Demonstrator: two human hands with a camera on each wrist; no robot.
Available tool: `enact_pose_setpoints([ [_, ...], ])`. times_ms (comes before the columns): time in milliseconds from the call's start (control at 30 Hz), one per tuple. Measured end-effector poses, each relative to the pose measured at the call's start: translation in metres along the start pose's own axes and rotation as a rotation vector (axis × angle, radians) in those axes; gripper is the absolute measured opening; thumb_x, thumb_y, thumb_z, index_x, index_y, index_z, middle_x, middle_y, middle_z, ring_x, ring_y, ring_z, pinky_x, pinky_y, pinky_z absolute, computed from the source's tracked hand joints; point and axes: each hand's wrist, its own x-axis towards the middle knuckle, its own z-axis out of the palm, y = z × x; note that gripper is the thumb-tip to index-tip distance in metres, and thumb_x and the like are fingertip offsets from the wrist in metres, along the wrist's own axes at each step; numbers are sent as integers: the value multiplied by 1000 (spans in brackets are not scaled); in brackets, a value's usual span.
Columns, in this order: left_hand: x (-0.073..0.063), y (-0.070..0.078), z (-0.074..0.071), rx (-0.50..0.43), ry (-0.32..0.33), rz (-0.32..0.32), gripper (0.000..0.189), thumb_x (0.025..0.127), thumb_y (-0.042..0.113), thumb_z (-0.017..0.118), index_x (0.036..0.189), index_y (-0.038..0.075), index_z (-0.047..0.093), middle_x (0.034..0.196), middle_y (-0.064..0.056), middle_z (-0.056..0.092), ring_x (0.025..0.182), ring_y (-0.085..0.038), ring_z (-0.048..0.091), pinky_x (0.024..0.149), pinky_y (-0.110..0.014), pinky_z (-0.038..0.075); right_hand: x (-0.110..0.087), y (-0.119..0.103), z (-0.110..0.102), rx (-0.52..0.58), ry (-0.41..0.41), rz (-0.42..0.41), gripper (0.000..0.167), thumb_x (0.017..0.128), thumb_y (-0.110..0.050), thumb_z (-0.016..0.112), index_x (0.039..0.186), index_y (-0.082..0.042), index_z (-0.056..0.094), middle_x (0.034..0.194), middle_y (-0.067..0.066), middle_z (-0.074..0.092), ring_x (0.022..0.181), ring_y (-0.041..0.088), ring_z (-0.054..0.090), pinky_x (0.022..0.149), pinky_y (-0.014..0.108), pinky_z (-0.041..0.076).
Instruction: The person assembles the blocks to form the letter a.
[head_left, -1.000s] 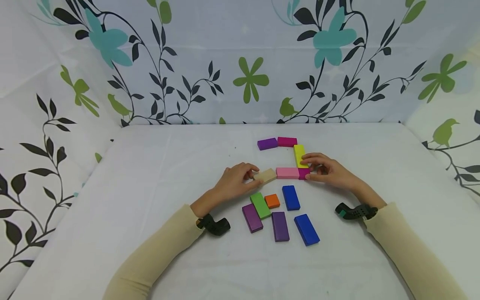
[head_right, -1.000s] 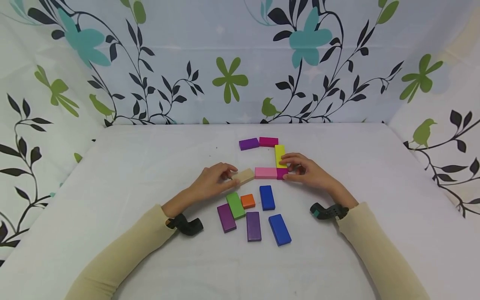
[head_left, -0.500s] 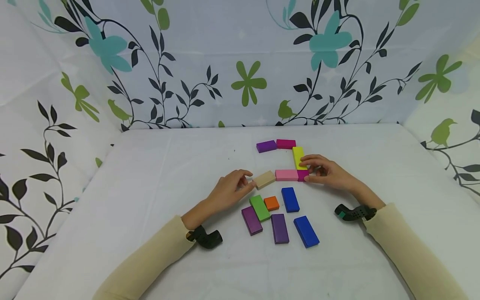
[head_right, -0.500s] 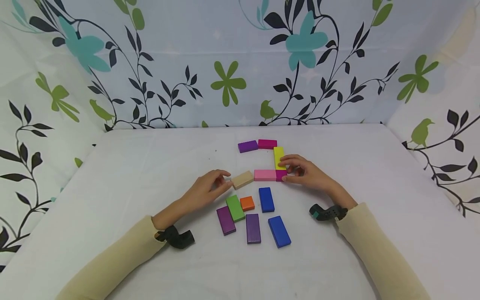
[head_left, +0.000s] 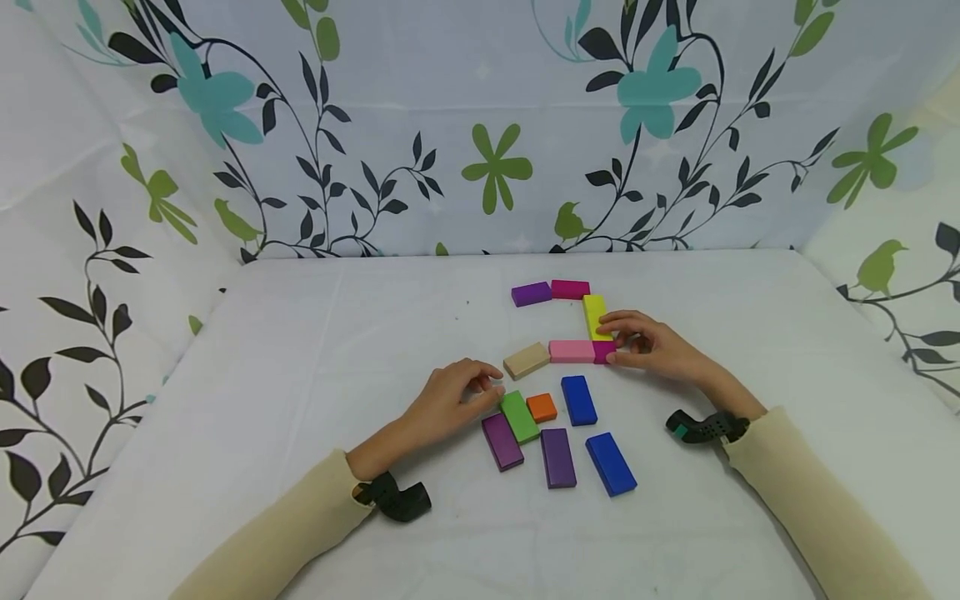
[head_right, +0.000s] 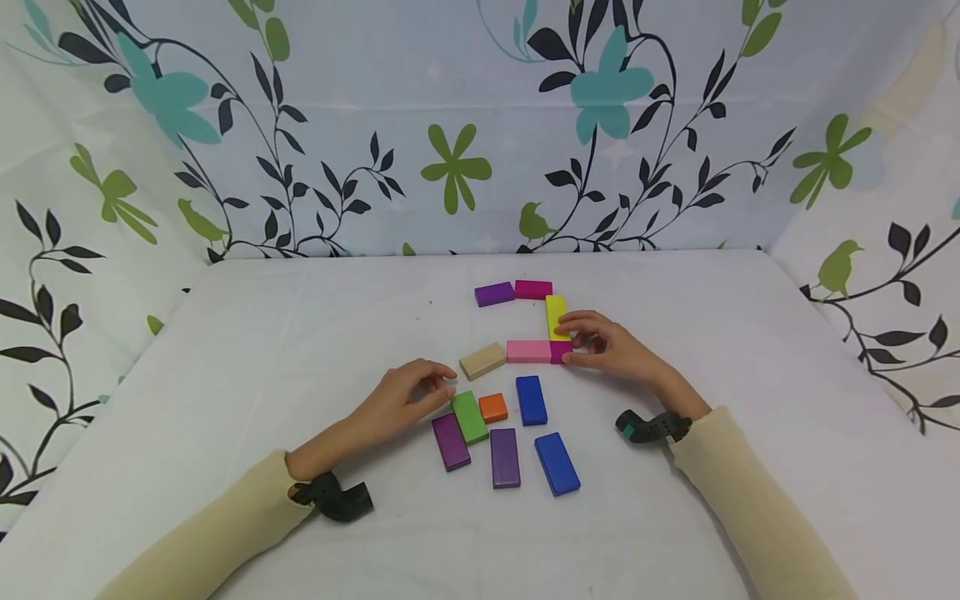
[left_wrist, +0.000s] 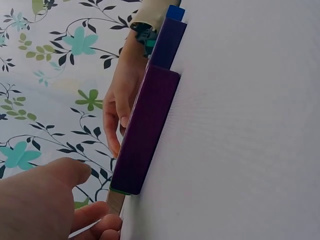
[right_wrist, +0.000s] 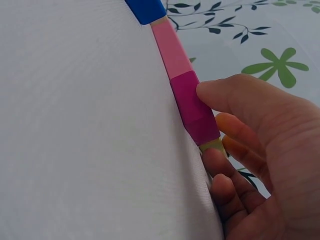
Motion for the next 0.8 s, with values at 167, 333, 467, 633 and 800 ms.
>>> enact_pose_setpoints([
  [167, -3, -2, 1, 25, -33, -3, 32, 88, 34, 71, 113, 15, 67, 95, 7, 61, 94, -12, 55, 89, -39, 36, 1, 1, 2, 5, -4, 5, 40, 87, -6, 73, 126, -2, 62, 138, 17, 49, 97, 22, 52, 74, 17, 43],
  [333, -3, -1, 3, 86, -69, -15, 42, 80, 44, 77, 113, 21, 66, 95, 11, 59, 95, -9, 52, 89, -39, 35, 0, 2, 2, -15, -1, -4, 40, 87, -6, 72, 126, -2, 62, 138, 17, 50, 96, 20, 51, 74, 17, 43],
  [467, -4, 4, 5, 144, -80, -24, 55, 74, 52, 79, 116, 21, 63, 97, 10, 58, 97, -10, 51, 91, -42, 35, 0, 3, 1, -15, 4, -14, 41, 86, -5, 73, 125, -2, 62, 138, 17, 50, 96, 19, 51, 74, 17, 43],
  [633, -6, 11, 7, 203, -94, -50, 64, 70, 58, 79, 119, 22, 60, 101, 7, 57, 101, -13, 50, 93, -46, 33, 0, 3, 1, -13, 6, -9, 41, 86, -5, 73, 126, -2, 62, 138, 17, 50, 96, 19, 52, 74, 17, 43],
  [800, -8, 18, 10, 197, -75, -91, 69, 66, 58, 81, 120, 21, 58, 103, 6, 56, 105, -15, 49, 93, -47, 31, 1, 1, 1, -10, 2, 11, 41, 87, -7, 73, 126, -2, 62, 139, 16, 49, 97, 21, 51, 74, 18, 43],
])
